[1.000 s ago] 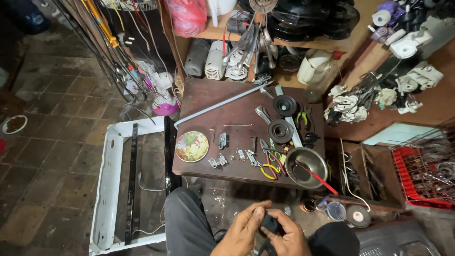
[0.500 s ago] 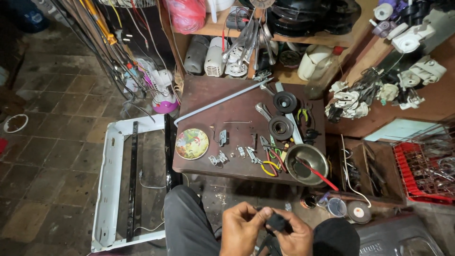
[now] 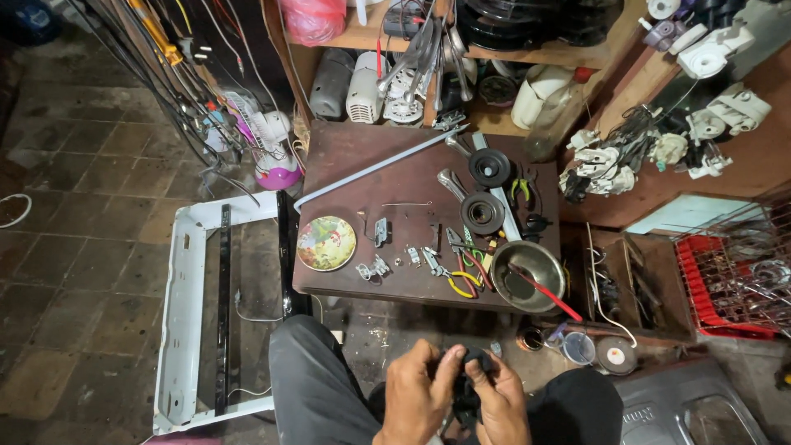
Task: The person sits at a cluttered workbench and wipes small electronic components with a dark cloth. They handle a brass-colored piece and a silver metal part, wiping each with the cloth and placing them back on the table. The person also briefly dips the cloth into a metal bowl containing liquid before continuing to wipe the parts.
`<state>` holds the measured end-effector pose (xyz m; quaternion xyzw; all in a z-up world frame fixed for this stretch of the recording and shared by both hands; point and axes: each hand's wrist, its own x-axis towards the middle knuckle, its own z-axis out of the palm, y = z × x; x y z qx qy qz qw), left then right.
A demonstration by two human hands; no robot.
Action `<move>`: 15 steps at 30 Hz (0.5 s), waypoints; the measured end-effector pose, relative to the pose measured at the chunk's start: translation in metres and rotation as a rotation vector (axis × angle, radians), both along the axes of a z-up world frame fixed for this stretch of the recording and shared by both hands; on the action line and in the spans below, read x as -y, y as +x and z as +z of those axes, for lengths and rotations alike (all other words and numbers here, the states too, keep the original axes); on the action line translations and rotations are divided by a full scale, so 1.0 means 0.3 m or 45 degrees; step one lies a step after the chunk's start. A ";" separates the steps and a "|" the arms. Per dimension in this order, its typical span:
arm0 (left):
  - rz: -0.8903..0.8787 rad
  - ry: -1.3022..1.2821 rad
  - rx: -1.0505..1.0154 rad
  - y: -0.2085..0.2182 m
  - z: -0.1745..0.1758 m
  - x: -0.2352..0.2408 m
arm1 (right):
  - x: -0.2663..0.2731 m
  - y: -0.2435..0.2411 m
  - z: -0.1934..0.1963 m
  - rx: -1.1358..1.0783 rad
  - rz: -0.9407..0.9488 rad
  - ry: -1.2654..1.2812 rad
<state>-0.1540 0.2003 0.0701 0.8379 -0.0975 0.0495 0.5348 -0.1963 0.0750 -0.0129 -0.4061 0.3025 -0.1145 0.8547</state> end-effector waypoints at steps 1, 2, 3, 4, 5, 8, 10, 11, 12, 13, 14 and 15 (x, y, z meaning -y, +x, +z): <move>-0.001 0.001 -0.003 0.007 0.027 -0.010 | -0.012 0.007 0.065 -0.003 -0.001 0.001; -0.084 -0.162 0.026 0.017 0.056 -0.021 | -0.025 0.018 0.132 -0.162 -0.051 0.097; -0.167 -0.324 0.054 0.028 0.086 -0.031 | -0.037 0.029 0.200 -0.321 -0.097 0.195; -0.171 -0.322 0.054 0.028 0.106 -0.048 | -0.038 0.032 0.221 -0.321 -0.100 0.198; -0.328 -0.328 -0.133 0.029 0.127 -0.065 | -0.038 0.035 0.243 -0.391 -0.106 0.203; -0.523 -0.331 -0.284 0.012 0.093 -0.062 | -0.051 0.040 0.319 -0.538 -0.104 0.138; -0.557 -0.330 -0.247 -0.010 0.015 -0.038 | -0.062 0.034 0.291 -0.614 -0.092 0.065; -0.466 -0.246 -0.013 -0.021 -0.035 -0.024 | -0.064 0.029 0.235 -0.375 -0.099 0.150; -0.374 -0.160 0.217 -0.034 -0.086 -0.009 | -0.067 0.021 0.180 -0.138 -0.105 0.235; -0.370 -0.161 0.217 -0.034 -0.082 -0.011 | -0.062 0.018 0.154 -0.139 -0.102 0.233; -0.341 -0.116 0.342 -0.034 -0.078 -0.014 | -0.060 0.014 0.129 -0.048 -0.108 0.206; -0.312 -0.070 0.466 -0.035 -0.073 -0.017 | -0.058 0.010 0.105 0.044 -0.113 0.178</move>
